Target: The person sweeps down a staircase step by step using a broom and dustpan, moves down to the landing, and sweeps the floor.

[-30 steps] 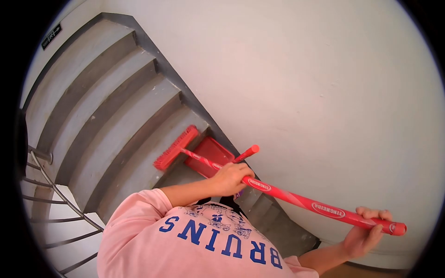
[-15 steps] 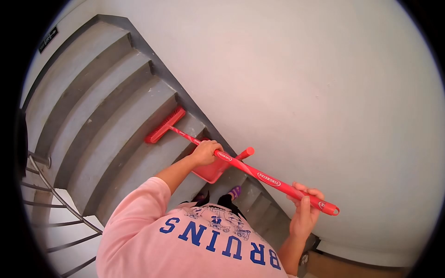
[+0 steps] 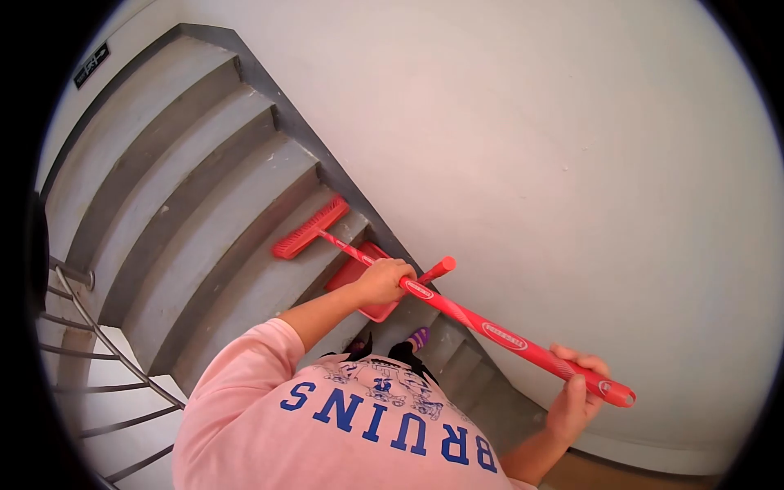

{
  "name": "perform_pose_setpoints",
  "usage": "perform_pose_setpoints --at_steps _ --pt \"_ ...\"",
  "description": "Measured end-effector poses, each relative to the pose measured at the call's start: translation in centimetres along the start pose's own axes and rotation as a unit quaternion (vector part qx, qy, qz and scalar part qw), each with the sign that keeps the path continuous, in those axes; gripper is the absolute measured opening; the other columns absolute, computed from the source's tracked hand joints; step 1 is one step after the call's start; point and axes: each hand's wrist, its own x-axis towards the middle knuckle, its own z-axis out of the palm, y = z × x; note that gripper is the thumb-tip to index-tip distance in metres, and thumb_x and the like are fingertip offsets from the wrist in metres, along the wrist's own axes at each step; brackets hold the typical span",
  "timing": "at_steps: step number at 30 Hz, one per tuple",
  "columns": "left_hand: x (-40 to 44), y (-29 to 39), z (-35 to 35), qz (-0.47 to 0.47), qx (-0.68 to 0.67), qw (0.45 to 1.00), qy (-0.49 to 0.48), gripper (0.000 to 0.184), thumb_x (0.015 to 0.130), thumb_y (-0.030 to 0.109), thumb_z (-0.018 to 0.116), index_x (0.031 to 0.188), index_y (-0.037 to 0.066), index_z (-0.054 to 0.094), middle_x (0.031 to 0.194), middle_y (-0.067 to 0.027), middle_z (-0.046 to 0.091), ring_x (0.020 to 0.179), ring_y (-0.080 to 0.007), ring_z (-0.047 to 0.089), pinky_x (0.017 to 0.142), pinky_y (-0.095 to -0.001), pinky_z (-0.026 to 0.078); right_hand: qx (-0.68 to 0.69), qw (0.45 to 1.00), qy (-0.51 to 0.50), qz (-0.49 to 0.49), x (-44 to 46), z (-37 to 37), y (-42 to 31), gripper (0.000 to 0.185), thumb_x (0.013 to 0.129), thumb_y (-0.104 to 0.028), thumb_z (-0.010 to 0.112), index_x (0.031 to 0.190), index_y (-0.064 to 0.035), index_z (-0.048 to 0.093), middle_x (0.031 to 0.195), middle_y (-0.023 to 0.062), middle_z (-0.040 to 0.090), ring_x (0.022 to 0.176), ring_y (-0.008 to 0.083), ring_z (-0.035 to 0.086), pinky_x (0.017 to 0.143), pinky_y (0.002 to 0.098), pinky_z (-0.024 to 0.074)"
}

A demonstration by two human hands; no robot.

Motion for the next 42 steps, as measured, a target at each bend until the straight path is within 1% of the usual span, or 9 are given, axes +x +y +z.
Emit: perform_pose_setpoints --at_steps 8,14,20,21,25,30,34,37,42 --pt "0.0 4.1 1.9 0.033 -0.02 0.998 -0.044 0.014 0.073 0.01 0.061 0.087 0.009 0.058 0.082 -0.0101 0.062 0.08 -0.0314 0.06 0.071 -0.0431 0.046 -0.045 0.997 0.031 -0.061 -0.5 -2.6 -2.6 0.025 0.091 -0.021 0.047 0.107 -0.0029 0.048 0.093 0.0155 0.062 0.089 0.0274 0.06 0.088 0.0443 0.0436" --pt "0.5 4.2 5.6 0.066 -0.042 0.995 -0.063 0.017 0.071 0.008 0.06 0.087 0.008 0.058 0.083 -0.0101 0.062 0.082 -0.0304 0.06 0.071 -0.042 0.046 -0.048 0.992 0.077 -0.089 -1.4 -6.0 0.4 0.028 0.089 -0.025 0.049 0.106 -0.0024 0.048 0.088 0.0149 0.061 0.082 0.0255 0.059 0.081 0.0452 0.0457" --pt "0.5 5.4 6.4 0.098 -0.067 0.99 -0.074 0.016 0.073 0.007 0.06 0.088 0.009 0.059 0.085 -0.0096 0.061 0.081 -0.0301 0.06 0.071 -0.0418 0.046 -0.033 0.988 0.064 -0.137 -0.8 -8.4 1.7 0.031 0.09 -0.027 0.045 0.11 -0.0033 0.047 0.086 0.0109 0.062 0.077 0.0217 0.057 0.082 0.0421 0.0413" --pt "0.2 6.0 6.0 0.103 -0.073 0.989 -0.073 0.015 0.073 0.008 0.06 0.088 0.009 0.059 0.085 -0.0094 0.061 0.08 -0.0302 0.06 0.071 -0.0419 0.046 -0.009 0.991 0.042 -0.128 -0.6 -8.3 1.1 0.026 0.092 -0.028 0.044 0.106 -0.0066 0.049 0.085 0.0083 0.058 0.081 0.0197 0.052 0.085 0.0407 0.0359" --pt "-2.5 8.5 3.1 0.122 -0.063 0.99 -0.036 0.015 0.077 0.017 0.062 0.089 0.01 0.058 0.083 -0.0075 0.057 0.075 -0.0295 0.057 0.068 -0.041 0.045 0.082 0.982 0.039 -0.166 1.2 -7.1 -1.8 0.02 0.09 -0.024 0.046 0.102 -0.0071 0.046 0.082 0.0038 0.048 0.078 0.0165 0.045 0.085 0.0377 0.0332" --pt "-6.4 10.3 -0.3 0.057 -0.029 0.998 0.018 0.015 0.077 0.017 0.062 0.091 0.012 0.059 0.083 -0.0072 0.056 0.074 -0.0276 0.057 0.068 -0.0388 0.045 0.289 0.946 -0.098 -0.106 5.1 -4.4 -3.3 0.015 0.087 -0.014 0.052 0.095 -0.0063 0.042 0.076 0.0029 0.043 0.071 0.0153 0.042 0.077 0.0327 0.0343" --pt "-9.3 9.3 -0.7 -0.024 0.013 0.992 0.122 0.016 0.077 0.017 0.063 0.092 0.013 0.061 0.083 -0.0067 0.056 0.073 -0.0264 0.056 0.068 -0.0378 0.045 0.399 0.875 -0.269 -0.06 10.8 -1.7 -0.2 0.015 0.086 -0.011 0.053 0.09 -0.0077 0.04 0.074 0.0025 0.04 0.069 0.0151 0.041 0.072 0.0314 0.0338" --pt "-12.1 8.6 -1.4 -0.127 0.051 0.972 0.19 0.019 0.075 0.018 0.065 0.094 0.014 0.062 0.082 -0.0063 0.056 0.076 -0.0268 0.056 0.071 -0.038 0.045 0.425 0.837 -0.345 -0.027 13.7 3.1 2.1 0.017 0.085 -0.013 0.057 0.088 -0.0087 0.042 0.072 0.0045 0.045 0.066 0.0183 0.047 0.075 0.0352 0.0413" --pt "-18.7 8.1 -3.1 -0.258 0.131 0.911 0.293 0.021 0.07 0.012 0.066 0.09 0.013 0.062 0.081 -0.006 0.056 0.078 -0.0267 0.057 0.071 -0.0389 0.045 0.44 0.756 -0.482 0.047 13.6 12.0 3.5 0.014 0.086 -0.014 0.054 0.09 -0.008 0.041 0.079 0.006 0.046 0.075 0.0205 0.046 0.086 0.0409 0.0397"
